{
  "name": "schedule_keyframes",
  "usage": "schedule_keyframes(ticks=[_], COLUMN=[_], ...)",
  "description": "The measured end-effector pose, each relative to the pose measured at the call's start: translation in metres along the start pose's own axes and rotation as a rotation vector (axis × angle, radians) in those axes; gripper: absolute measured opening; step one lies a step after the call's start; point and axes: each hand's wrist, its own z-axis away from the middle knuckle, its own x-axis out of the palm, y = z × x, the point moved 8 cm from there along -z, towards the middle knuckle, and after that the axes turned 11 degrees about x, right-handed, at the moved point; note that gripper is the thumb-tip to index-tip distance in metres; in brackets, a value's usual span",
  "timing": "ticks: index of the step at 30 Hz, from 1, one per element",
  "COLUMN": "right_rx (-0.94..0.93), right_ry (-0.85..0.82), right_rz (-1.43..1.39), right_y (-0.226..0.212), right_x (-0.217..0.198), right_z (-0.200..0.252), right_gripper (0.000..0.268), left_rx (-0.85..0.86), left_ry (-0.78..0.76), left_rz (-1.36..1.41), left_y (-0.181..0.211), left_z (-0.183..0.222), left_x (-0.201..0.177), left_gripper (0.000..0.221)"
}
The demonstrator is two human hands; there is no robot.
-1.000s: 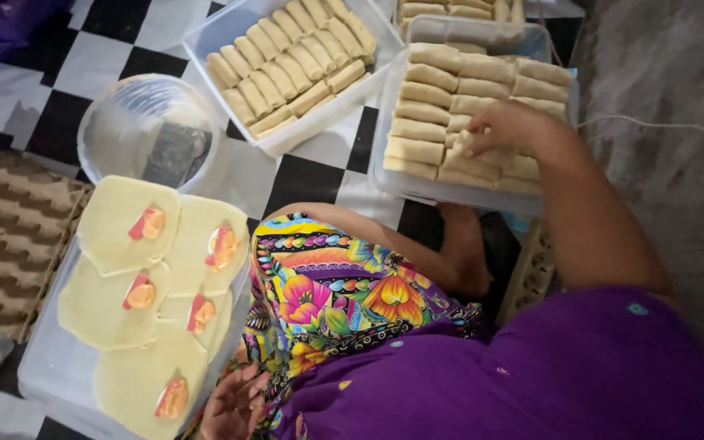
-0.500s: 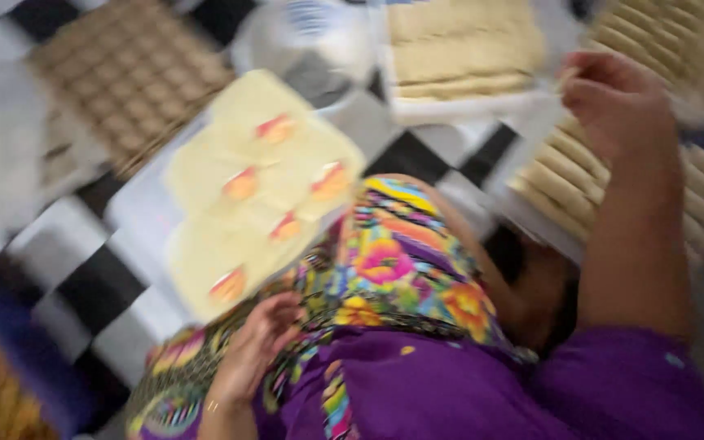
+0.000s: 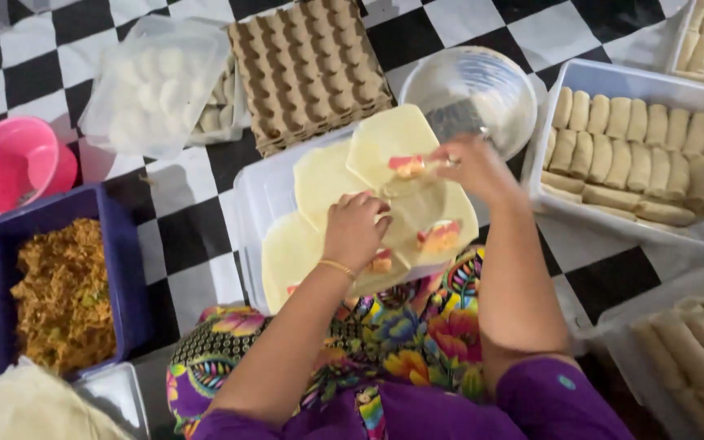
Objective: A person is seen preparing multiple food rolls by placing filling on wrappers and rolling them, then placing them into storage containers.
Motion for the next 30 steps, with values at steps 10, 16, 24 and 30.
schedule_keyframes(ticks=[10, 16, 24, 30], right_rx=[0.037, 0.102, -0.103, -0.35], right_ry=[-0.193, -0.198, -0.03, -0.087], right_rz=[0.15, 0.206, 0.345, 0.287], right_y=[-0.002, 0.014, 0.008, -0.042], right_x=[0.005, 0.015, 0.028, 0.052], right_z=[-0.014, -0.05, -0.054, -0.038], right_gripper=[0.013, 0.015, 0.011, 0.019], left_rx=[0.02, -0.085, -0.082, -0.121], left_ry=[-0.024, 0.151, -0.015, -0.016], left_rz=[-0.166, 0.055, -0.04, 0.004], left_y=[0.0, -0.029, -0.053, -0.073], left_z=[-0.076, -0.101, -0.119, -0.099], left_x=[0.037, 0.007, 0.033, 0.029], left_gripper=[0.022, 0.013, 0.012, 0.02])
